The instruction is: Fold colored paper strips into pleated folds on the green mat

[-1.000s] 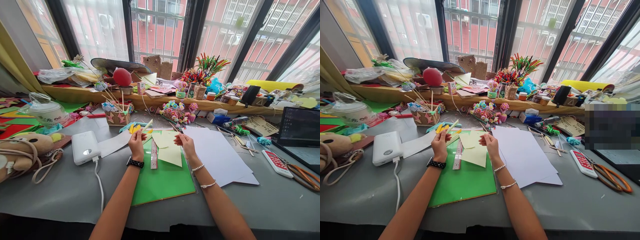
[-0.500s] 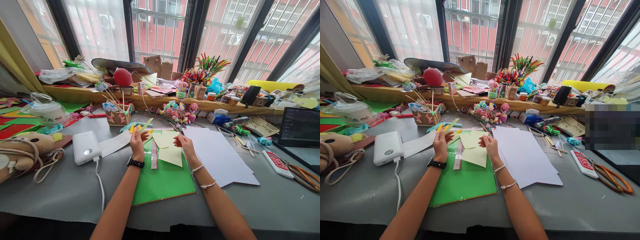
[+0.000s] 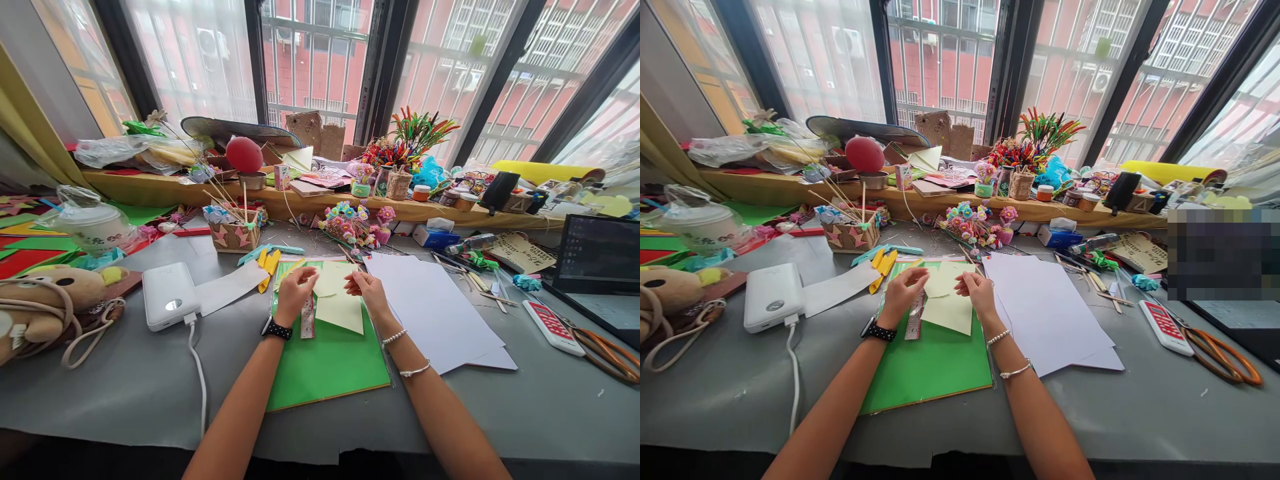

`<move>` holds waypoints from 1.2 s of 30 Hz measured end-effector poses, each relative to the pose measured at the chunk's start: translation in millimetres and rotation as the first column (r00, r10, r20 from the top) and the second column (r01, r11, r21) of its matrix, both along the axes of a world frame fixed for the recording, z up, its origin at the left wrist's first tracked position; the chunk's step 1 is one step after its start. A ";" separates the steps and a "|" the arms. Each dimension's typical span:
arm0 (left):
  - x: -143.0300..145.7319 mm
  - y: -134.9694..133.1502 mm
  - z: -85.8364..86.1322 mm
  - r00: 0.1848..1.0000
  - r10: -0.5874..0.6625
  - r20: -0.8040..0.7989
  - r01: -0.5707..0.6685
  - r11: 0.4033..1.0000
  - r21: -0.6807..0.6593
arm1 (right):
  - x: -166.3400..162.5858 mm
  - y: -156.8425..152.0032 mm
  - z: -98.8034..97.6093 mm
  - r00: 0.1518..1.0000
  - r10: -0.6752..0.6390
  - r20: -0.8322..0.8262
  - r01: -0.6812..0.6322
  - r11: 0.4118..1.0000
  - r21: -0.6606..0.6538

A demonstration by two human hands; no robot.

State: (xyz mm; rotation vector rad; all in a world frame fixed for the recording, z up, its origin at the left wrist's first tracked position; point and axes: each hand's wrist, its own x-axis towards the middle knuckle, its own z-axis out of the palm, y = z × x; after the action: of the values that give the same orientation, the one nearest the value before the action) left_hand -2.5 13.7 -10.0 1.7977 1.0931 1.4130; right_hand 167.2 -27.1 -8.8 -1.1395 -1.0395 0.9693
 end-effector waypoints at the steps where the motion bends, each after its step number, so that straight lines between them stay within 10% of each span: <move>1: 1.0 -0.1 -1.5 0.994 -0.042 -0.100 0.048 0.997 0.061 | -0.1 0.0 0.0 1.000 0.000 0.004 0.000 1.000 -0.001; 12: 4.5 2.2 -14.9 0.782 -0.211 -0.586 0.300 0.952 0.058 | -2.3 0.9 -1.7 0.998 0.057 -0.029 -0.059 0.997 -0.052; 23: 2.0 -5.0 2.7 0.944 0.210 -0.255 -0.082 0.896 0.436 | -4.2 1.6 -5.6 0.977 0.210 0.042 -0.202 0.969 -0.141; 36: 2.5 -3.5 3.9 0.925 -0.364 0.108 0.365 0.931 0.006 | -0.7 1.5 -1.3 0.996 0.004 -0.091 -0.012 0.996 -0.091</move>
State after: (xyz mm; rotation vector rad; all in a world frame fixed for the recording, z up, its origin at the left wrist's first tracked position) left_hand 0.1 10.2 -6.2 1.7801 0.6663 1.2532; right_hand 166.5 -25.6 -10.1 -1.1564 -0.9347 1.0748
